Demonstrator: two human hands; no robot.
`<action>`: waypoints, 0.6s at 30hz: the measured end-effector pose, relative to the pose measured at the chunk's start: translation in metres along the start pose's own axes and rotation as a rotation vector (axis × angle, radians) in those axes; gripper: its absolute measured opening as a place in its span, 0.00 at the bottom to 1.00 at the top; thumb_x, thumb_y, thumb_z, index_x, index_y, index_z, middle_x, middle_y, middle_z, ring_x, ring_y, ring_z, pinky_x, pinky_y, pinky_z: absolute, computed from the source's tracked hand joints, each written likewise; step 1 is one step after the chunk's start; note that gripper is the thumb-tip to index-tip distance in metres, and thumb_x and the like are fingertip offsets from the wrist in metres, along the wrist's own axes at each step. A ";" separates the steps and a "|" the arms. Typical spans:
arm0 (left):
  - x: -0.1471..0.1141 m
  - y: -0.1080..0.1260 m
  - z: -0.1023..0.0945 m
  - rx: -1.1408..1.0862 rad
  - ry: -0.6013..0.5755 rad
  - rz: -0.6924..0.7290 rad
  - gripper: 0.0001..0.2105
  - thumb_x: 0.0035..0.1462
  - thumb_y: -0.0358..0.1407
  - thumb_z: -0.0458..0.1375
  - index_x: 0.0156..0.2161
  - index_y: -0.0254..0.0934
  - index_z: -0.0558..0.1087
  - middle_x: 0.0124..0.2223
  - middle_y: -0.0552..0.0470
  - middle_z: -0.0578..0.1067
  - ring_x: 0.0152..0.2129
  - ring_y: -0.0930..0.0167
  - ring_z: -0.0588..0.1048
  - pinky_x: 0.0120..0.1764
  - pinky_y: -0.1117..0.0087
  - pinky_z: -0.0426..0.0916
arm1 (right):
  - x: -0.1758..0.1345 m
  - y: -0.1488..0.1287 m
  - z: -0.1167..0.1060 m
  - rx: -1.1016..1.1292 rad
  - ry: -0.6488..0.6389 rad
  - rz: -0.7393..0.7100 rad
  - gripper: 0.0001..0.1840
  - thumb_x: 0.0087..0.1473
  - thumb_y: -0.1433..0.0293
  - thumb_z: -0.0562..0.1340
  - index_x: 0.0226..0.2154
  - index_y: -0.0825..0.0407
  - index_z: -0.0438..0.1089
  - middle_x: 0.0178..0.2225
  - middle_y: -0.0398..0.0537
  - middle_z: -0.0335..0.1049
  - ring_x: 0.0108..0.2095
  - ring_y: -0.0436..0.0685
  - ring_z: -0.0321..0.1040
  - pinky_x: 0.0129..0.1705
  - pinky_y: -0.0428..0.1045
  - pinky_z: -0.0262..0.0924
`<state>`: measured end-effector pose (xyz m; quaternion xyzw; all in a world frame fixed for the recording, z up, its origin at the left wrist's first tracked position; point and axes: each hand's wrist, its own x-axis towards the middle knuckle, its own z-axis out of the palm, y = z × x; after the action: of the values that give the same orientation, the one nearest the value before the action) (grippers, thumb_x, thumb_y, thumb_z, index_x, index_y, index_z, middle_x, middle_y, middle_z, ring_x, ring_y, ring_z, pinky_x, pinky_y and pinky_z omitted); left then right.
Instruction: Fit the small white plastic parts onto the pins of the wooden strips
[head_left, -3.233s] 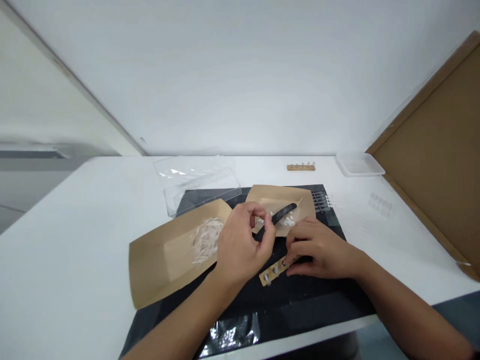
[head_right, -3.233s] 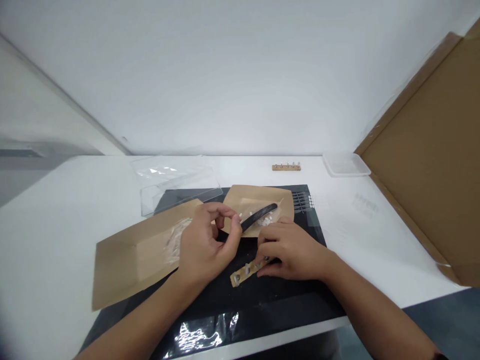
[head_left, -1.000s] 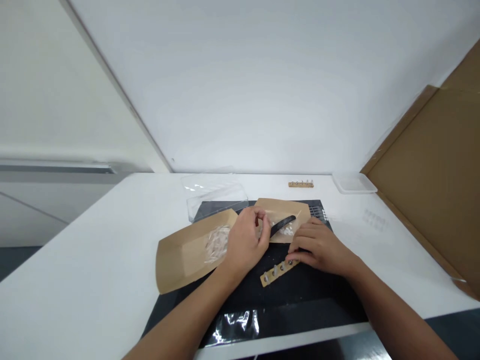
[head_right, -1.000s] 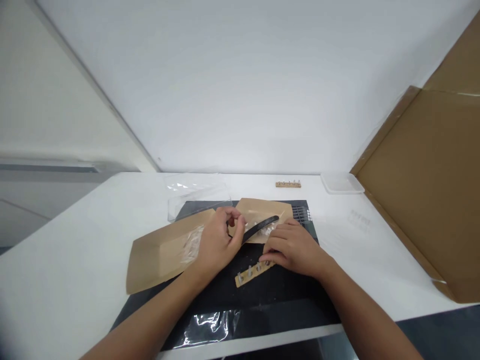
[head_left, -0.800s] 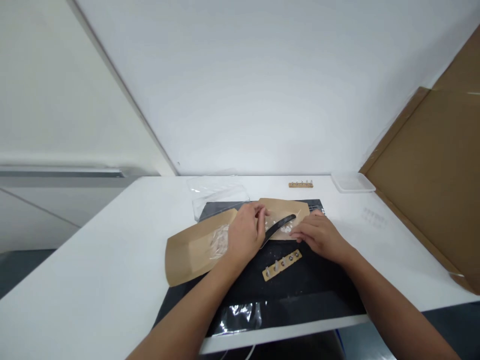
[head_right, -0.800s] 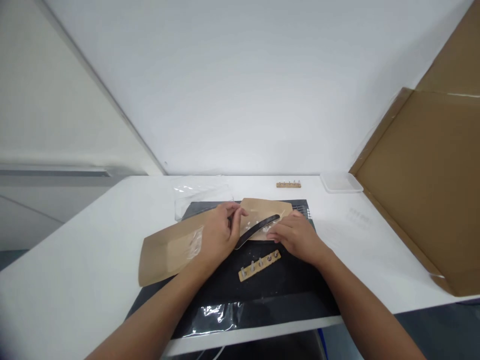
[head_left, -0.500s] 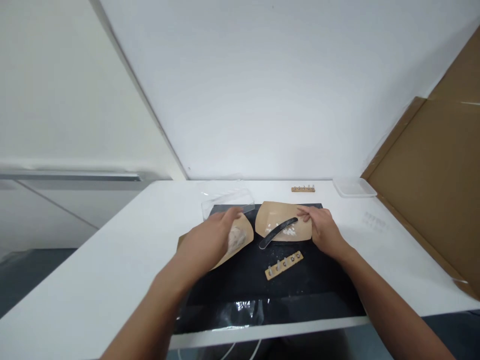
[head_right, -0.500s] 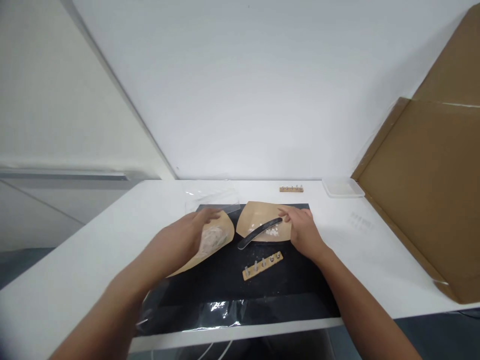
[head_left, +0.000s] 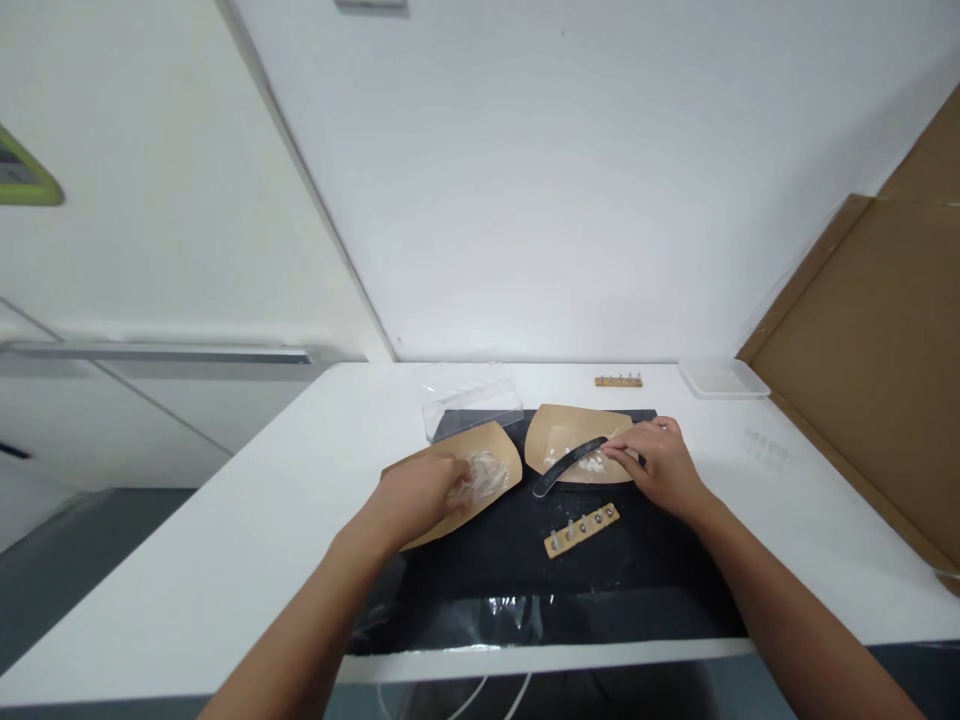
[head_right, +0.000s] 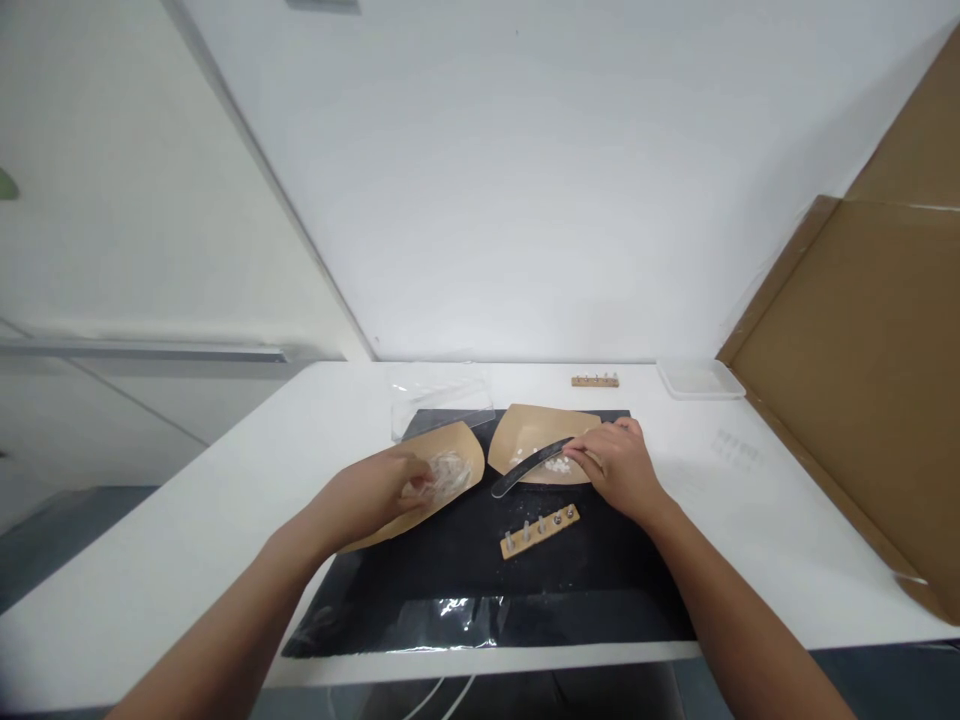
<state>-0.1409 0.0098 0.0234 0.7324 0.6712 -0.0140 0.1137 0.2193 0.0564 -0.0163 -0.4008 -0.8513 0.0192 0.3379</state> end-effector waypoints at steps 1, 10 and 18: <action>0.000 -0.002 0.000 0.006 -0.012 -0.001 0.10 0.56 0.39 0.64 0.43 0.43 0.83 0.44 0.45 0.84 0.42 0.57 0.82 0.43 0.64 0.70 | 0.000 0.001 0.000 -0.002 0.000 0.004 0.12 0.71 0.63 0.61 0.38 0.46 0.80 0.38 0.44 0.84 0.40 0.56 0.76 0.53 0.57 0.48; 0.005 -0.014 -0.008 0.009 -0.039 -0.044 0.11 0.53 0.35 0.62 0.42 0.45 0.84 0.42 0.49 0.85 0.37 0.59 0.82 0.36 0.66 0.68 | -0.001 0.002 0.000 -0.032 -0.026 0.014 0.12 0.70 0.62 0.61 0.38 0.46 0.79 0.38 0.45 0.84 0.40 0.56 0.77 0.51 0.57 0.50; 0.003 -0.021 -0.017 0.024 -0.001 -0.108 0.15 0.52 0.37 0.61 0.45 0.43 0.82 0.40 0.45 0.85 0.36 0.56 0.81 0.33 0.64 0.68 | -0.001 0.003 0.000 -0.028 -0.056 0.030 0.10 0.69 0.64 0.62 0.37 0.47 0.77 0.38 0.45 0.83 0.40 0.58 0.75 0.50 0.57 0.49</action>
<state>-0.1637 0.0175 0.0358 0.6965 0.7094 -0.0285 0.1040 0.2223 0.0576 -0.0176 -0.4176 -0.8546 0.0235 0.3078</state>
